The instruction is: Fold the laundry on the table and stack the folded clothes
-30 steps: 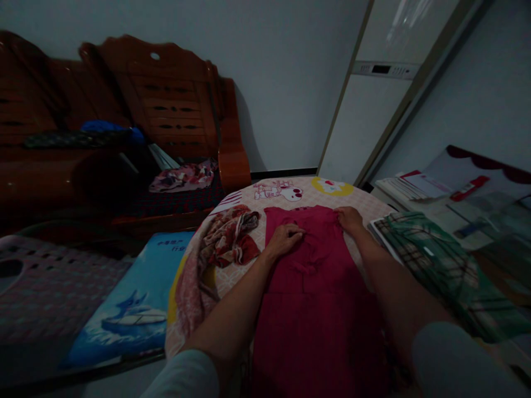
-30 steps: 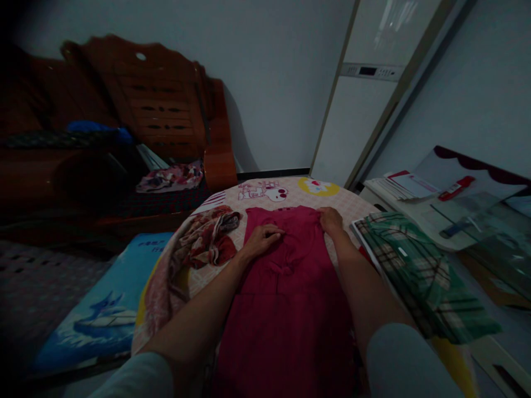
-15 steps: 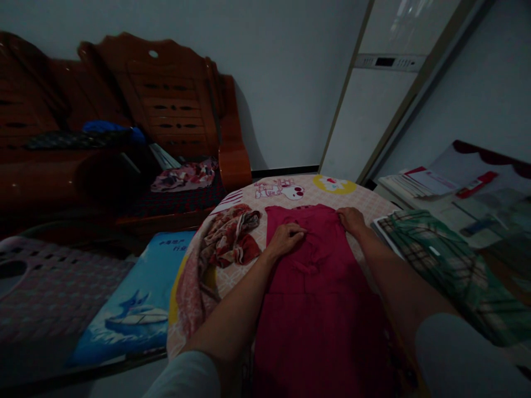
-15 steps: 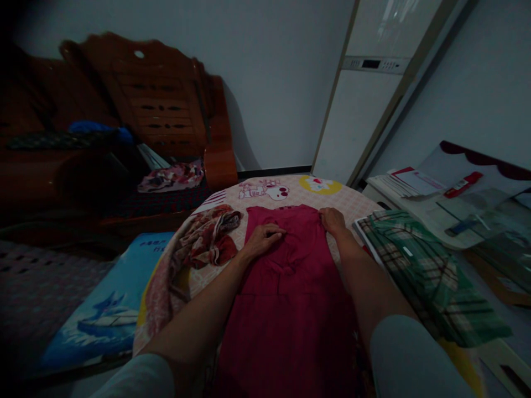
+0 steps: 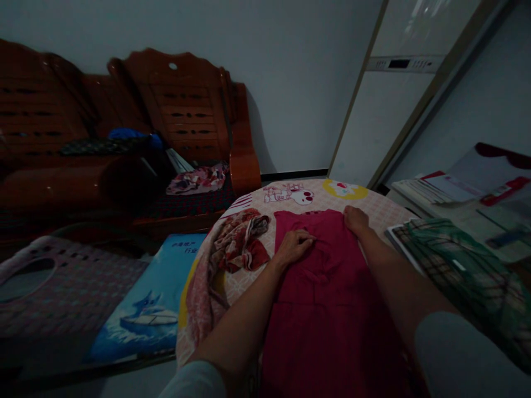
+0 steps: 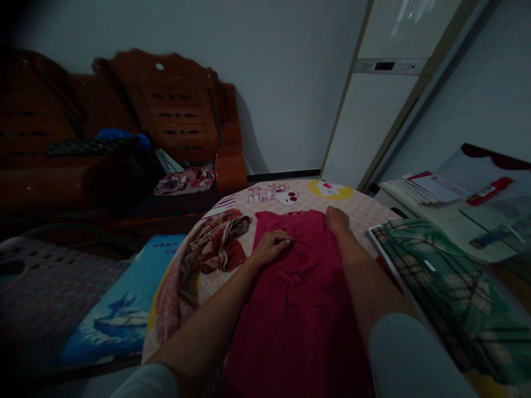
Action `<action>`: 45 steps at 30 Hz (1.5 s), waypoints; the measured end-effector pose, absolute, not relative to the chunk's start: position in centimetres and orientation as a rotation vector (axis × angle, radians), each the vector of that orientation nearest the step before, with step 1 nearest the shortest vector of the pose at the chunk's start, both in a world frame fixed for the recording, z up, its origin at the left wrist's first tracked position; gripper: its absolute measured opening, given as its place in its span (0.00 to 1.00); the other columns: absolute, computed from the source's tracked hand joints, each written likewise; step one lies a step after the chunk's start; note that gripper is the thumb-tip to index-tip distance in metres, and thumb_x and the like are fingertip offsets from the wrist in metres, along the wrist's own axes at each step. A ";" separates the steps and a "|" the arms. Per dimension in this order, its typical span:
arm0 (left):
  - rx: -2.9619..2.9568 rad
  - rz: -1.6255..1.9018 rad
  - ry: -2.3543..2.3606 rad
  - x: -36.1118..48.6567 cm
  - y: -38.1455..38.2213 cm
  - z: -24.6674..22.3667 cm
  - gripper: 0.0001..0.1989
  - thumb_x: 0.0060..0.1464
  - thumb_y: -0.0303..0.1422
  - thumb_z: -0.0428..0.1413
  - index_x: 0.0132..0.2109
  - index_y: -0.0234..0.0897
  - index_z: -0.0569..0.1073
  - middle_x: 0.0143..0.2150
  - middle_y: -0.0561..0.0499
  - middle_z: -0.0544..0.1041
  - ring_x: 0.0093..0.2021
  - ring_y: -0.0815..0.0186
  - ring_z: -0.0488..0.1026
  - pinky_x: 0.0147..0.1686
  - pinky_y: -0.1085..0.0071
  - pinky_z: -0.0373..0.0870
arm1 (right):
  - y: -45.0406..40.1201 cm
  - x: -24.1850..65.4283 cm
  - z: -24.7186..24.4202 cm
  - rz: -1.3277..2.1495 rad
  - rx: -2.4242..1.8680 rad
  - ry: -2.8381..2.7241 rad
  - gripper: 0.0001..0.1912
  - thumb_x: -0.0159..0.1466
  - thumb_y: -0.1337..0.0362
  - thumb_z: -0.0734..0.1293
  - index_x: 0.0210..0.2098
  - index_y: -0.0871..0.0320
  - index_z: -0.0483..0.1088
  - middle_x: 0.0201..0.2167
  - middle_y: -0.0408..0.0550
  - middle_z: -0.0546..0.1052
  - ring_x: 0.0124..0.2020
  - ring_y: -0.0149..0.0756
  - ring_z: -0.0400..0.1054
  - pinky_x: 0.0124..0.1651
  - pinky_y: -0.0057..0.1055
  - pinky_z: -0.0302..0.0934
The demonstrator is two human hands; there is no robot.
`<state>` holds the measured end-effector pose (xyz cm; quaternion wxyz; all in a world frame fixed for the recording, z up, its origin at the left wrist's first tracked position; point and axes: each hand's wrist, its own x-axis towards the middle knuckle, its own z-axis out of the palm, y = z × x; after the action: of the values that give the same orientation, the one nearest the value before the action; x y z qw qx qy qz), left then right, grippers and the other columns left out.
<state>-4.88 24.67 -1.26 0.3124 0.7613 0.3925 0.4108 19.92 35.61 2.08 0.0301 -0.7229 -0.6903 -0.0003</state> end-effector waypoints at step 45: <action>1.886 1.040 1.195 -3.9 26.7 -2.2 0.22 0.55 0.25 0.53 0.57 0.34 0.74 0.59 0.40 0.73 0.60 0.56 0.69 0.62 0.55 0.63 | 29.0 15.7 -2.7 -0.133 -1.886 -2.304 0.35 0.69 0.43 0.53 0.69 0.55 0.54 0.70 0.59 0.55 0.68 0.55 0.49 0.66 0.53 0.46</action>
<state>-3.85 26.70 -2.23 0.3328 0.7219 0.4575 0.3984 15.75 29.03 -2.74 0.0805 -0.6307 -0.7706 -0.0444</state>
